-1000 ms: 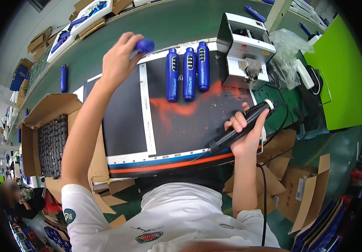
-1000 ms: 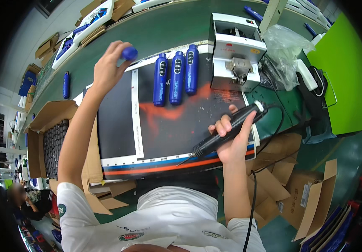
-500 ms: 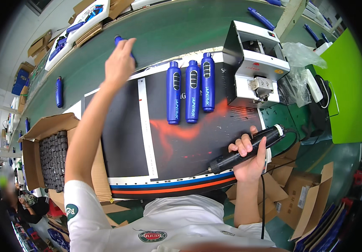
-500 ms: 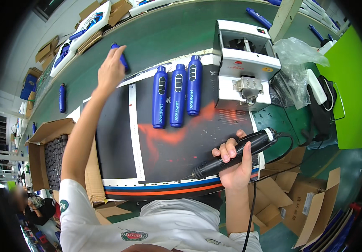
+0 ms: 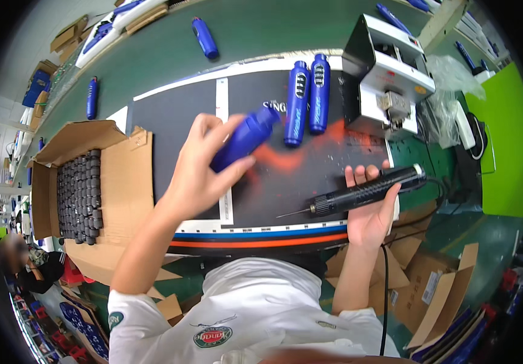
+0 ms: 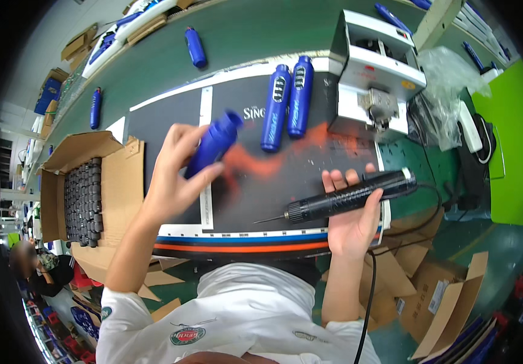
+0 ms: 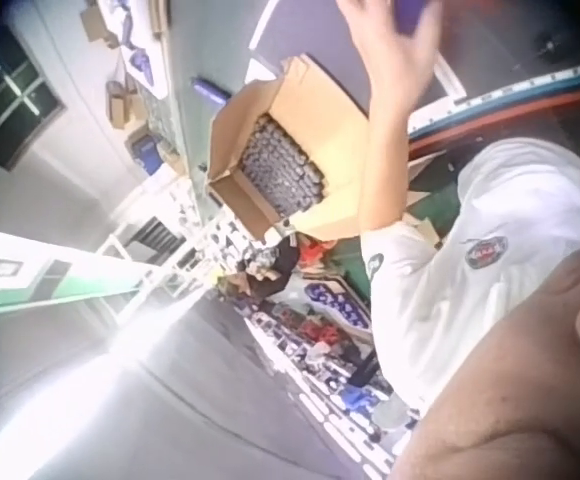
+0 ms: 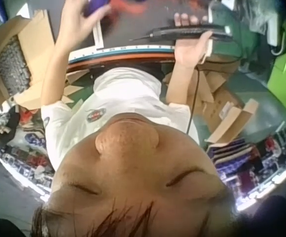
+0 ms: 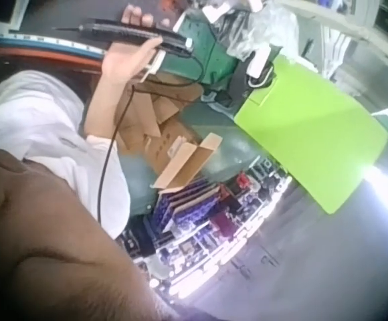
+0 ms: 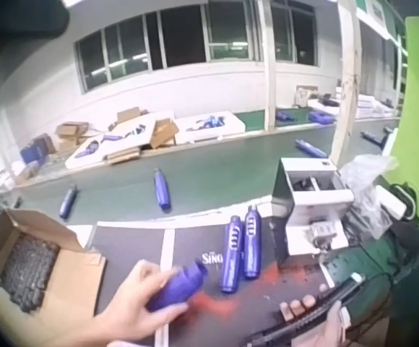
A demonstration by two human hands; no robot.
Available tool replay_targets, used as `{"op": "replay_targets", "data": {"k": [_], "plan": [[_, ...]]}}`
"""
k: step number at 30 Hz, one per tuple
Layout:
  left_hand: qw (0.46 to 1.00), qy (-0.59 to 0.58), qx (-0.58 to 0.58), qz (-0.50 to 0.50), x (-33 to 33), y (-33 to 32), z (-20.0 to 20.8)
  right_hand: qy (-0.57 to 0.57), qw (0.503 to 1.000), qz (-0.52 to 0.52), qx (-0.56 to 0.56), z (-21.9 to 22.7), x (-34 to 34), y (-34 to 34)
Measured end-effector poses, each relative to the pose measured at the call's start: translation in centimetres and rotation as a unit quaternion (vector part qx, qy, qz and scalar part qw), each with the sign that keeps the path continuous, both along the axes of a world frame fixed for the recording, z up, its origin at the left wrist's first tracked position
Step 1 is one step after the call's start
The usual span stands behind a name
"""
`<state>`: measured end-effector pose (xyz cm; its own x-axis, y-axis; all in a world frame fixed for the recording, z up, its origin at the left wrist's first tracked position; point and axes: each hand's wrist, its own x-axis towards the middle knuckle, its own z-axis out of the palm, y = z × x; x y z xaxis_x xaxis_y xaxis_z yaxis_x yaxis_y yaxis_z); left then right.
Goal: The person assembles small black electronic components into blue cylindrical parts using an electric screwdriver.
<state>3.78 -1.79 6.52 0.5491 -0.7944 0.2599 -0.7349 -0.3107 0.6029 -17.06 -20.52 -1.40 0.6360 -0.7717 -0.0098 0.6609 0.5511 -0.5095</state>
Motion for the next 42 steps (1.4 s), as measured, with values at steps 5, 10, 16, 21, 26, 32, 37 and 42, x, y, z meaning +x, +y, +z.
{"op": "replay_targets", "data": {"k": [5, 10, 16, 21, 26, 32, 37, 42], "plan": [[0.970, -0.227, 0.079, -0.020, -4.0, 0.9, -3.3, 0.041, 0.987, -0.108, -0.112, 2.7, -0.1, -1.7], [0.963, -0.260, 0.037, -0.061, -3.8, 0.7, -4.4, -0.087, 0.950, -0.109, -0.278, 6.0, -1.5, -6.4], [0.968, -0.241, 0.051, -0.055, -4.1, 0.9, -3.9, -0.139, 0.905, -0.051, -0.400, 11.0, -1.6, -10.4], [0.965, -0.257, 0.051, -0.031, -4.6, 0.9, -3.6, -0.103, 0.877, -0.098, -0.460, 13.7, 0.5, -12.3], [0.975, -0.214, 0.041, -0.035, -4.5, 1.0, -4.8, -0.054, 0.874, -0.131, -0.465, 14.5, 3.4, -12.4], [0.978, -0.205, 0.026, -0.034, -4.4, 0.8, -5.0, -0.014, 0.872, -0.123, -0.474, 14.1, 5.5, -13.5], [0.980, -0.198, 0.012, -0.032, -4.3, 1.0, -4.8, 0.032, 0.864, -0.034, -0.501, 14.9, 6.9, -14.3], [0.983, -0.182, 0.003, -0.015, -3.9, 1.5, -5.1, -0.019, 0.933, 0.058, -0.356, 13.1, 6.0, -12.2]]}}
